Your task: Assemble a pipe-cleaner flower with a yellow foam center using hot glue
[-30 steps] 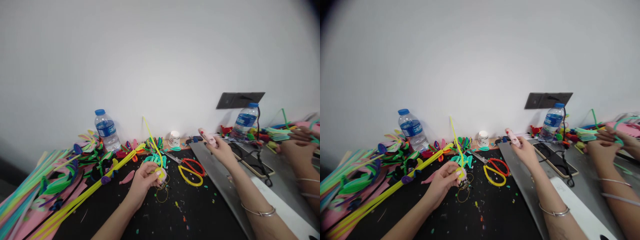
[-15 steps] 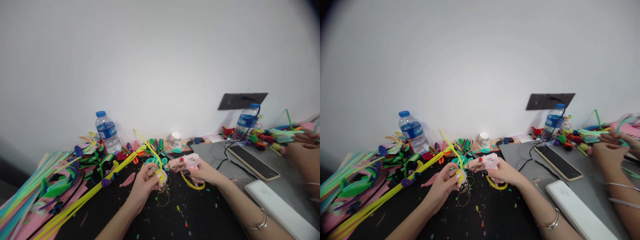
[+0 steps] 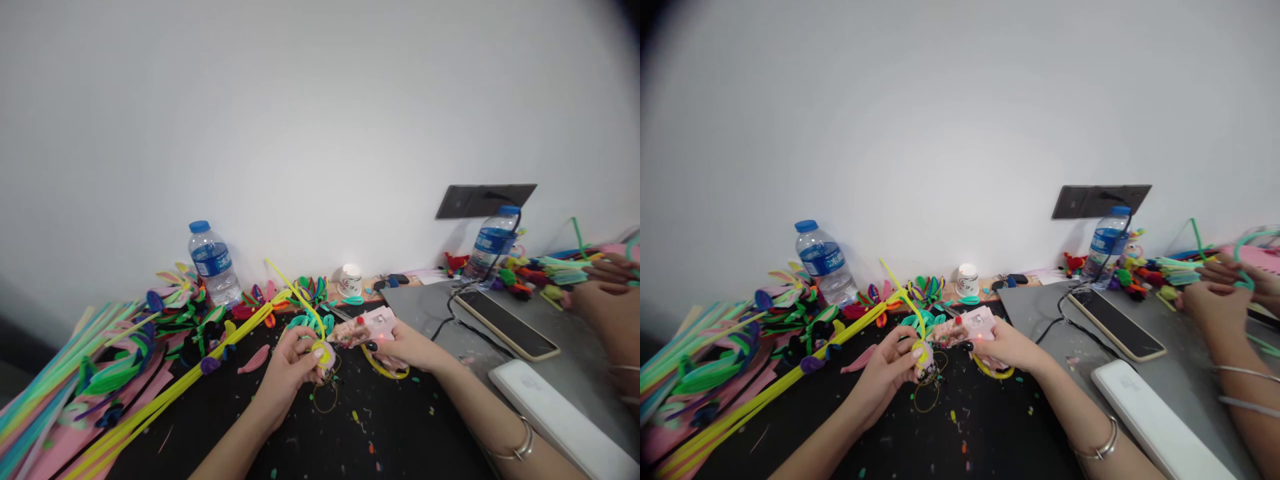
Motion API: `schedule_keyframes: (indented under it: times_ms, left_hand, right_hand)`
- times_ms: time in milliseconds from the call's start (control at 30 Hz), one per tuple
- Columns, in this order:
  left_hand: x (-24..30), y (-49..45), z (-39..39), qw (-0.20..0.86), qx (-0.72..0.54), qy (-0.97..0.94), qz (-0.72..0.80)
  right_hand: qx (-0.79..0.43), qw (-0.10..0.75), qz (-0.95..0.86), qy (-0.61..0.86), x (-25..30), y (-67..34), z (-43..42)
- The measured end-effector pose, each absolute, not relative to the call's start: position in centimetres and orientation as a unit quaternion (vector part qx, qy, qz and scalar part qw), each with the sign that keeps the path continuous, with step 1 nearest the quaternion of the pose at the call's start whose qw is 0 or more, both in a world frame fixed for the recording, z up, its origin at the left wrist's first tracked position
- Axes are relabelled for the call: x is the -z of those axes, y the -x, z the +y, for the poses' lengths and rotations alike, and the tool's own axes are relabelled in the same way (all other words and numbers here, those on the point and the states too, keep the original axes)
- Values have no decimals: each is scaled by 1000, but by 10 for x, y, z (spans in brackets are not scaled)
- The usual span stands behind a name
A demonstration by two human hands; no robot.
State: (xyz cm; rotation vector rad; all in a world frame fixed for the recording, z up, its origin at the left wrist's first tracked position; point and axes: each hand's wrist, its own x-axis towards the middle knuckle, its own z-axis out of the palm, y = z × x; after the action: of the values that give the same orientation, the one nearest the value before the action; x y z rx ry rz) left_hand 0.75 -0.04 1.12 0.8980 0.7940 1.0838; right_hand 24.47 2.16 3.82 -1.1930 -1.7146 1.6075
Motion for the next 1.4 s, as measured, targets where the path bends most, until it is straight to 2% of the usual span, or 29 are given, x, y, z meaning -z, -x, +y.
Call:
schedule_keyframes:
  times_ms: [200,533,1400]
  left_hand:
    - [-10,-8,0,693,-486,-401,351]
    - [-11,-8,-1,692,-484,-401,354]
    - [-11,-6,0,693,-489,-400,346]
  right_hand:
    - [-586,241,-633,446,-37,-245,22]
    - [-611,290,-603,423,-24,-249,24]
    - [-622,262,-596,435,-34,-249,22]
